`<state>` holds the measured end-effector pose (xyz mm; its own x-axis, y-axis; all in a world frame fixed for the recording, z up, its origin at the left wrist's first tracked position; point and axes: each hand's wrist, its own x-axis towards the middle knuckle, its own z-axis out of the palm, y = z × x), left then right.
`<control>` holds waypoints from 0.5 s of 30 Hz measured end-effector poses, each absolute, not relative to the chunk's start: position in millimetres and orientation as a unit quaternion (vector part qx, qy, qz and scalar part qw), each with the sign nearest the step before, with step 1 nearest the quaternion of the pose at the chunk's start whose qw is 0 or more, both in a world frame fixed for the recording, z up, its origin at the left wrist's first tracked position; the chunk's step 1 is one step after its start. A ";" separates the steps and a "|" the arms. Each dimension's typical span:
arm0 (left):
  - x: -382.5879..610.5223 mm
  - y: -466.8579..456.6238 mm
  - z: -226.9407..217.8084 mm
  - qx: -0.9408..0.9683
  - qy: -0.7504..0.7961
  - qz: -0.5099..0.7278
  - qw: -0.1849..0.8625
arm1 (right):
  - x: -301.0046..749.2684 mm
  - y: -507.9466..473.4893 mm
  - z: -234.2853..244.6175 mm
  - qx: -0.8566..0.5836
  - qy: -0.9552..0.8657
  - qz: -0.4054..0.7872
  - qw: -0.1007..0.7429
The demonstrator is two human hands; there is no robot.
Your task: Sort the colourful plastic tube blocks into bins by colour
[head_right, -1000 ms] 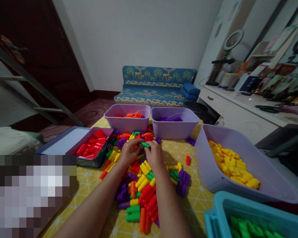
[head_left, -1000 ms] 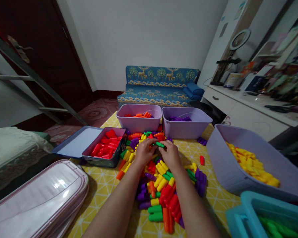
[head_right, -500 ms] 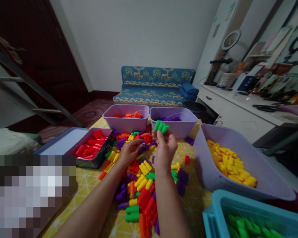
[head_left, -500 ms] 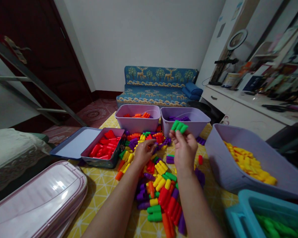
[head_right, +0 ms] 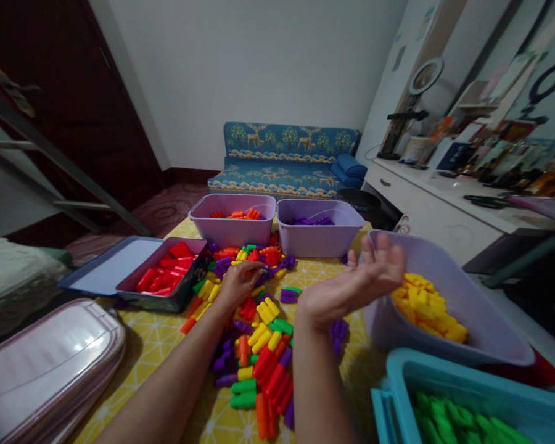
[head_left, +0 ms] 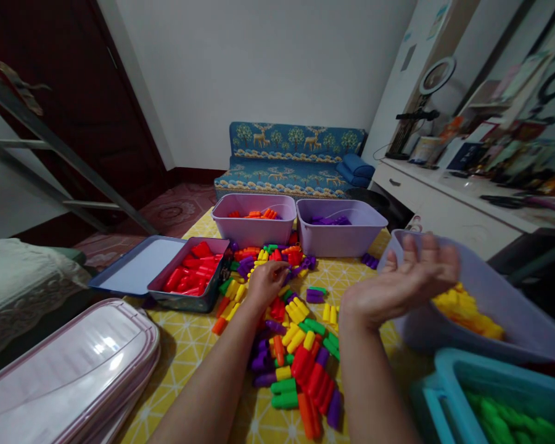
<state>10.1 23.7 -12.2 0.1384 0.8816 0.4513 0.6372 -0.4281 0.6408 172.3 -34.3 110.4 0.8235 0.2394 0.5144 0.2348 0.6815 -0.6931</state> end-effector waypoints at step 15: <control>14.3 14.5 2.4 0.712 0.642 0.284 0.019 | 160.9 21.5 -22.0 -0.593 -0.620 0.288 0.426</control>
<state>14.3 14.5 2.4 0.0137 0.9252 0.3792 0.9036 -0.1738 0.3914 160.9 21.5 -22.0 0.0670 0.9802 0.1862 0.4905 0.1302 -0.8617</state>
